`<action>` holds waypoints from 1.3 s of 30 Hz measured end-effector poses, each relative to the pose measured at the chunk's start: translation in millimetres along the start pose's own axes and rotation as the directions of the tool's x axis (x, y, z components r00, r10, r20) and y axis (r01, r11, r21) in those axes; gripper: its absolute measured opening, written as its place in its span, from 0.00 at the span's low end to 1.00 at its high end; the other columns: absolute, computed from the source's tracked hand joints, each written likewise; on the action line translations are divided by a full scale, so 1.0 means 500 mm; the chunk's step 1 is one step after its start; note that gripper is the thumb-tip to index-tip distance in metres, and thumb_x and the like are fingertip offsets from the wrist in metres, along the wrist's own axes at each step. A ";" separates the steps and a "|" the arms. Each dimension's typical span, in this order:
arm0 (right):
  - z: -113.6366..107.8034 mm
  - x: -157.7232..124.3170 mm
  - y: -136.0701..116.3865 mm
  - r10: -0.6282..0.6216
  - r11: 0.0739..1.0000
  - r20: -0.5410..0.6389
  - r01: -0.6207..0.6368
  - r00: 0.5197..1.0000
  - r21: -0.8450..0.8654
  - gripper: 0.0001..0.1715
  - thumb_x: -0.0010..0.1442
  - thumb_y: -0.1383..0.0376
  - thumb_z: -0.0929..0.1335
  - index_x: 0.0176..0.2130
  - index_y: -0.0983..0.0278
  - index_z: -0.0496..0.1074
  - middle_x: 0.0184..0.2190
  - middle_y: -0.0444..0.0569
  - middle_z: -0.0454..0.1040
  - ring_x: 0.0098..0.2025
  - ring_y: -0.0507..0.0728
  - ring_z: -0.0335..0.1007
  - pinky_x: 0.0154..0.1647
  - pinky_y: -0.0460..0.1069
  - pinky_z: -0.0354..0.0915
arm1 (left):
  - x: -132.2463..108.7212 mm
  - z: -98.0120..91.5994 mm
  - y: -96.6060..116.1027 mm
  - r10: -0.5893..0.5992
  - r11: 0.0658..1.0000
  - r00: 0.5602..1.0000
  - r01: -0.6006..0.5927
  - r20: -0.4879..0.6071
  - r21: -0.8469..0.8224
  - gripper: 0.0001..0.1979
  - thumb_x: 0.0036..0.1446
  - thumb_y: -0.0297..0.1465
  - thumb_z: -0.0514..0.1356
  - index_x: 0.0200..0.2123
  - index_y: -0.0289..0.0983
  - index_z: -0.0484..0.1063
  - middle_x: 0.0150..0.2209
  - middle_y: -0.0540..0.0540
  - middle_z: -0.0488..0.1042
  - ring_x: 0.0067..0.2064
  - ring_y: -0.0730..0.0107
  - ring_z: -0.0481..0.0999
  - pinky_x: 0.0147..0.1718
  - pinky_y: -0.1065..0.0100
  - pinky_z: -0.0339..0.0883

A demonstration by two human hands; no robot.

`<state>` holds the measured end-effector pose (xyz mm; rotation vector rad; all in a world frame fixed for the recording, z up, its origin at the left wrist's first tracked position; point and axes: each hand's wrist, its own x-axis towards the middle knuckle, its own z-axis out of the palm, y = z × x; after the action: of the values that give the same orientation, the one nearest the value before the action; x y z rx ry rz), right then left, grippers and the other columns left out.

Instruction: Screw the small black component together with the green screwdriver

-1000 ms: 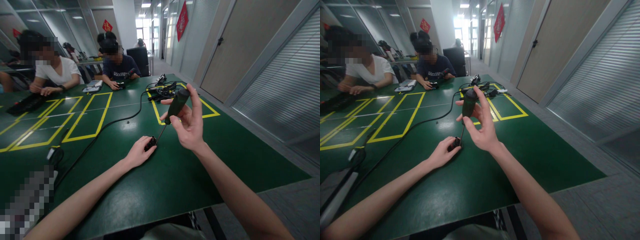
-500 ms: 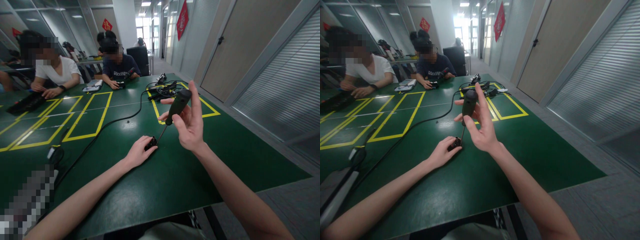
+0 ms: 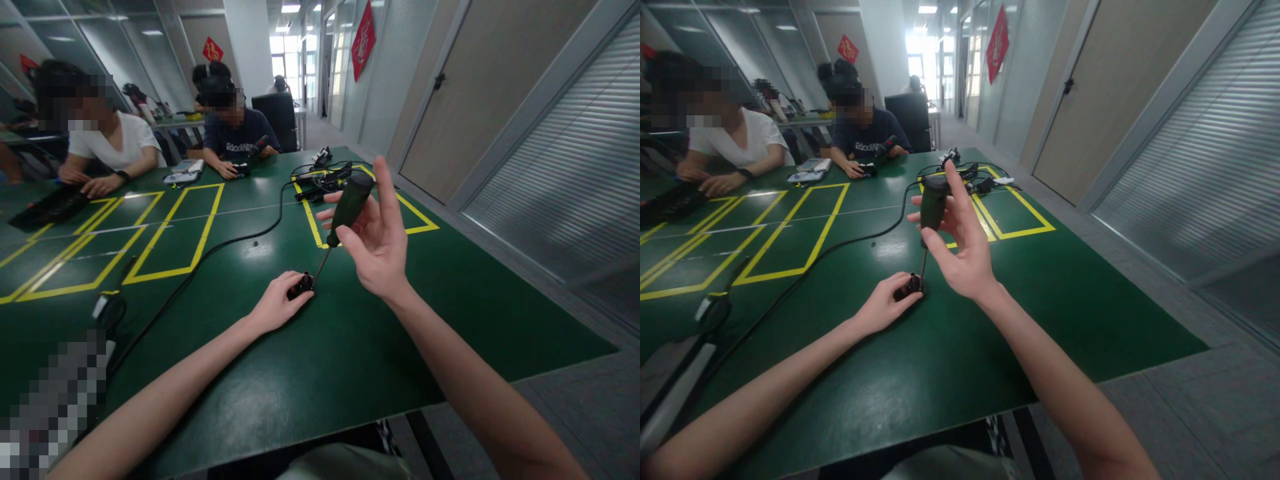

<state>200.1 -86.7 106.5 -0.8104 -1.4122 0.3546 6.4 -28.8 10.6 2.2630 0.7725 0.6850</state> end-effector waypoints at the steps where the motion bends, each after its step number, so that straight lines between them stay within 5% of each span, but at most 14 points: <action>1: 0.000 0.002 -0.003 0.013 1.000 0.027 -0.013 1.000 0.022 0.38 0.66 0.46 0.66 0.69 0.43 0.51 0.54 0.48 0.76 0.46 0.59 0.80 0.49 0.60 0.79 | 0.000 0.001 -0.001 -0.003 1.000 1.000 0.003 -0.004 -0.003 0.12 0.64 0.38 0.63 0.45 0.37 0.79 0.40 0.43 0.77 0.39 0.63 0.74 0.42 0.62 0.72; 7: 0.003 0.011 -0.010 0.010 1.000 -0.075 -0.011 0.997 -0.013 0.41 0.55 0.40 0.73 0.61 0.46 0.60 0.55 0.49 0.72 0.41 0.57 0.79 0.37 0.55 0.79 | -0.002 0.007 0.003 -0.019 1.000 0.999 0.019 -0.035 -0.002 0.12 0.64 0.38 0.62 0.45 0.37 0.79 0.39 0.43 0.78 0.39 0.62 0.75 0.40 0.62 0.71; 12: 0.001 0.007 -0.013 0.016 0.999 0.011 -0.017 1.000 0.048 0.36 0.66 0.45 0.66 0.68 0.45 0.53 0.45 0.46 0.78 0.41 0.57 0.81 0.43 0.58 0.79 | -0.003 0.007 0.003 -0.013 1.000 0.999 0.013 -0.041 0.008 0.12 0.64 0.38 0.63 0.45 0.37 0.79 0.40 0.42 0.78 0.41 0.61 0.76 0.42 0.61 0.71; 19: -0.002 0.001 0.000 -0.071 0.997 -0.087 0.069 0.994 -0.022 0.34 0.61 0.48 0.72 0.63 0.40 0.61 0.66 0.44 0.66 0.50 0.59 0.79 0.43 0.56 0.78 | -0.004 0.007 0.003 -0.013 1.000 0.999 0.014 -0.040 0.006 0.12 0.64 0.37 0.63 0.45 0.36 0.79 0.40 0.42 0.78 0.40 0.61 0.76 0.43 0.60 0.71; 25: -0.004 0.006 -0.002 -0.101 0.995 -0.062 0.102 0.993 0.008 0.30 0.69 0.53 0.66 0.67 0.40 0.57 0.50 0.44 0.78 0.45 0.56 0.80 0.49 0.57 0.79 | -0.003 0.013 -0.001 -0.019 0.999 0.998 0.022 -0.056 0.047 0.13 0.64 0.39 0.64 0.45 0.36 0.80 0.39 0.43 0.78 0.40 0.62 0.75 0.43 0.61 0.71; 29: -0.010 0.015 0.032 -0.275 0.961 -0.102 0.271 0.956 -0.053 0.34 0.63 0.50 0.71 0.65 0.40 0.62 0.55 0.43 0.75 0.47 0.55 0.79 0.42 0.51 0.80 | -0.002 0.016 -0.003 -0.026 0.998 0.995 0.031 -0.095 0.056 0.14 0.64 0.39 0.65 0.46 0.36 0.80 0.39 0.43 0.78 0.38 0.63 0.75 0.42 0.63 0.71; 32: -0.013 0.019 0.049 -0.286 0.958 -0.150 0.276 0.947 -0.085 0.41 0.57 0.55 0.76 0.65 0.39 0.63 0.57 0.41 0.75 0.46 0.55 0.79 0.40 0.48 0.80 | 0.002 0.014 -0.001 -0.039 0.997 0.995 0.044 -0.096 0.056 0.13 0.63 0.39 0.66 0.45 0.36 0.81 0.39 0.44 0.78 0.37 0.64 0.75 0.41 0.64 0.70; 39: -0.015 0.020 0.041 -0.336 0.942 -0.140 0.333 0.931 -0.045 0.35 0.64 0.57 0.71 0.66 0.38 0.62 0.62 0.41 0.73 0.47 0.56 0.81 0.39 0.51 0.82 | 0.013 0.010 -0.006 -0.045 0.996 0.995 0.052 -0.093 0.073 0.13 0.63 0.37 0.67 0.46 0.36 0.81 0.38 0.44 0.78 0.37 0.65 0.74 0.39 0.65 0.69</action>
<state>213.9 -67.9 100.3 -0.5847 -1.3881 0.0165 13.1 -24.5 6.9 2.2853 0.9077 0.7525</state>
